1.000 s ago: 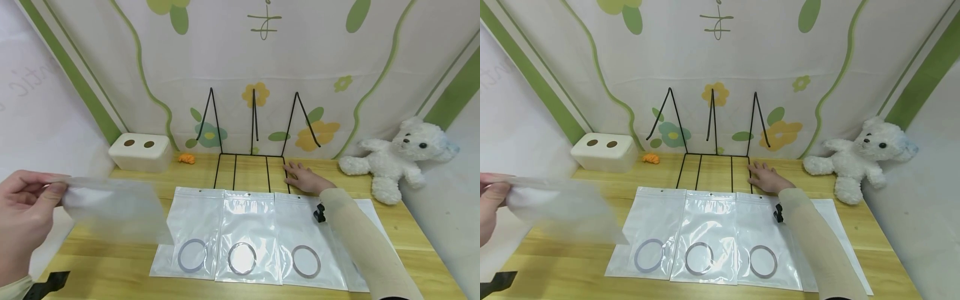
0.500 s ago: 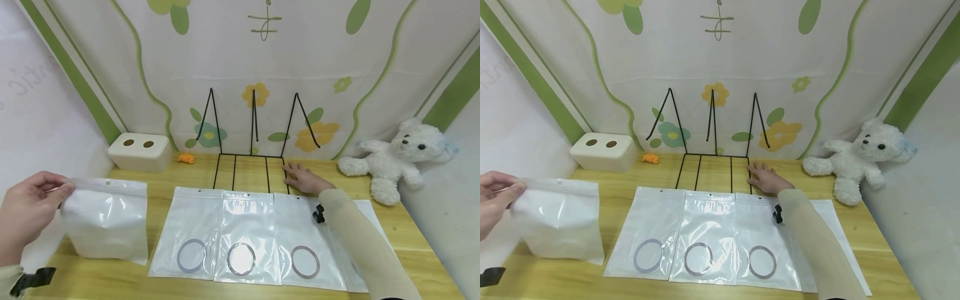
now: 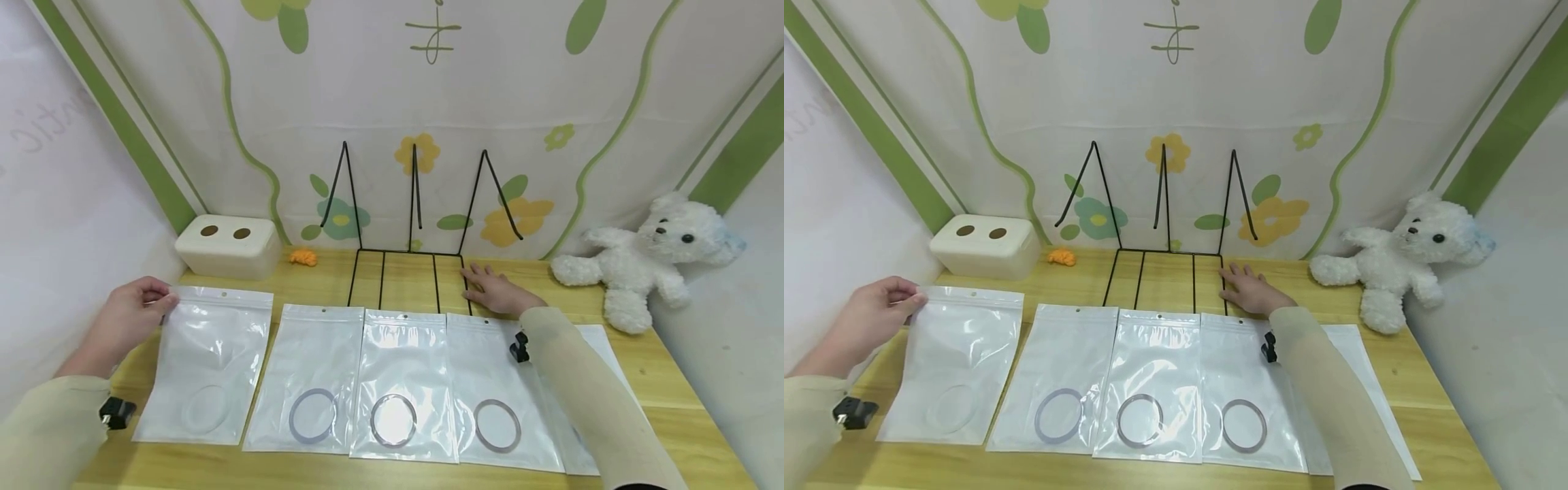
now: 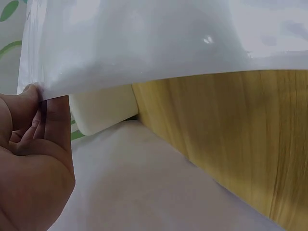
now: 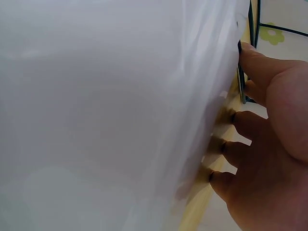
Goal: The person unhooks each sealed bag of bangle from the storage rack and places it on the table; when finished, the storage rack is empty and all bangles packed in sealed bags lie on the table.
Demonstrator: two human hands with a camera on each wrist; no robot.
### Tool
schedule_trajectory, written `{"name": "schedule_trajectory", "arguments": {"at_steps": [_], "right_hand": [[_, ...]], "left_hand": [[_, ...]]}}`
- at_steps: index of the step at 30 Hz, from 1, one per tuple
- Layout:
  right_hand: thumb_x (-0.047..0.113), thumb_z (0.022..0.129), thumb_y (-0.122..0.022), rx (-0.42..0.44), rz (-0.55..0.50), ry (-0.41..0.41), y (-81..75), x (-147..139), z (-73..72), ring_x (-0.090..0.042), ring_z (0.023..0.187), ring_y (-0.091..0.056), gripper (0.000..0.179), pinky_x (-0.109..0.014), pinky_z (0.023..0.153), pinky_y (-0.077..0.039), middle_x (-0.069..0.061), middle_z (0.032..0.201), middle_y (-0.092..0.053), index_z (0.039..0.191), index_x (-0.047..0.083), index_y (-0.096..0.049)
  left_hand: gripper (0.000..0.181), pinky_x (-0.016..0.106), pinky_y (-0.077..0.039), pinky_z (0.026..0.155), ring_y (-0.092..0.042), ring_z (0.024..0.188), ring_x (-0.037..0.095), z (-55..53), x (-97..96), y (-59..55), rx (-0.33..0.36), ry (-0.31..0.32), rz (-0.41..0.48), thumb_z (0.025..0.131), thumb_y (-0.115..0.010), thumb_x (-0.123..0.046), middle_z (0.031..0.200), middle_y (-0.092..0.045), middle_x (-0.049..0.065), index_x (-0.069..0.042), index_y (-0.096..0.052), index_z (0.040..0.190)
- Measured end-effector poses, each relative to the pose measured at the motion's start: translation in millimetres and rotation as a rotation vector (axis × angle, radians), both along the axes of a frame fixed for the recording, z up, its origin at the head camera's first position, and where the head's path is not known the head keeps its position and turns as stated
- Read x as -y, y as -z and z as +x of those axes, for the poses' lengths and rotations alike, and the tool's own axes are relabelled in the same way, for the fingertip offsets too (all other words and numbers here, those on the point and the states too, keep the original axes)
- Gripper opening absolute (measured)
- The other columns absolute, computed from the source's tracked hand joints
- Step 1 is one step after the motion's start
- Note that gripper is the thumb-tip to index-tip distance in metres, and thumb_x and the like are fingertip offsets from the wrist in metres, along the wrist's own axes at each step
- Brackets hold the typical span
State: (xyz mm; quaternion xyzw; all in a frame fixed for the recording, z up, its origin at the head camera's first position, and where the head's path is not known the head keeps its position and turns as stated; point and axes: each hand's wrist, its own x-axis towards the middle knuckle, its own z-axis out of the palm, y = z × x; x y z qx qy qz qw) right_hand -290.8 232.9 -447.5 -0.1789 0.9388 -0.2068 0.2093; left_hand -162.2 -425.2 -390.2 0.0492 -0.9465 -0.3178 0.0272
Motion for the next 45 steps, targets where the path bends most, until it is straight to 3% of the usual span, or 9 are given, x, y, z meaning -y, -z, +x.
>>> {"name": "schedule_trajectory", "arguments": {"at_steps": [3,8,16,22,30,40,45], "right_hand": [[0.036,0.117,-0.049,0.0,0.0,0.0,-0.1,-0.2,-0.2,-0.057,0.164,0.005,0.07,-0.078,0.128,0.003,-0.026,0.181,-0.001,0.174,0.011,-0.017],[0.037,0.117,-0.049,0.01,0.0,0.007,0.2,-0.4,-0.4,-0.055,0.165,0.005,0.07,-0.077,0.129,0.003,-0.025,0.181,-0.001,0.174,0.012,-0.017],[0.038,0.117,-0.049,0.002,0.001,-0.002,-0.1,-0.5,-0.1,-0.057,0.164,0.005,0.07,-0.077,0.128,0.004,-0.026,0.181,-0.001,0.174,0.012,-0.018],[0.038,0.117,-0.048,0.007,0.0,0.005,1.4,-2.0,-1.5,-0.056,0.165,0.005,0.071,-0.076,0.129,0.004,-0.025,0.181,0.0,0.175,0.012,-0.017],[0.038,0.117,-0.048,-0.002,0.012,0.0,1.7,-1.2,-1.9,-0.057,0.164,0.004,0.07,-0.078,0.128,0.003,-0.026,0.18,-0.001,0.174,0.012,-0.018],[0.038,0.117,-0.049,-0.001,0.009,0.003,1.6,0.5,-1.5,-0.057,0.164,0.004,0.071,-0.077,0.129,0.002,-0.025,0.181,-0.002,0.174,0.012,-0.018],[0.039,0.117,-0.048,-0.007,0.007,-0.005,2.9,-1.5,-1.7,-0.056,0.165,0.004,0.071,-0.076,0.129,0.002,-0.025,0.181,-0.002,0.174,0.012,-0.017]], "left_hand": [[0.028,0.025,-0.051,0.059,-0.055,0.074,0.002,-6.8,-1.6,10.5,0.021,0.005,-0.03,0.111,-0.058,-0.018,0.101,-0.073,0.018,0.009,-0.061,0.118],[0.023,0.024,-0.049,0.059,-0.058,0.078,0.013,-15.9,-5.2,25.7,-0.006,0.013,-0.048,0.108,-0.061,-0.013,0.1,-0.073,0.024,0.01,-0.063,0.112],[0.028,0.026,-0.05,0.064,-0.061,0.097,0.04,-20.9,-10.7,28.6,0.095,-0.017,-0.022,0.11,-0.058,-0.012,0.113,-0.065,0.033,0.014,-0.058,0.121],[0.032,0.025,-0.05,0.065,-0.064,0.098,0.041,-24.3,-11.2,31.6,0.11,0.002,-0.023,0.11,-0.058,-0.014,0.115,-0.065,0.036,0.016,-0.059,0.123],[0.032,0.026,-0.052,0.065,-0.063,0.097,0.036,-30.3,-12.8,42.2,0.18,-0.031,-0.004,0.11,-0.058,-0.012,0.113,-0.064,0.032,0.016,-0.057,0.125],[0.036,0.029,-0.055,0.073,-0.06,0.1,0.038,-30.5,-10.1,49.1,0.264,-0.062,0.011,0.109,-0.061,-0.01,0.117,-0.061,0.032,0.017,-0.054,0.131],[0.039,0.03,-0.056,0.074,-0.061,0.101,0.04,-28.4,-9.8,46.7,0.282,-0.054,-0.014,0.108,-0.062,-0.013,0.121,-0.062,0.035,0.017,-0.056,0.132]]}}
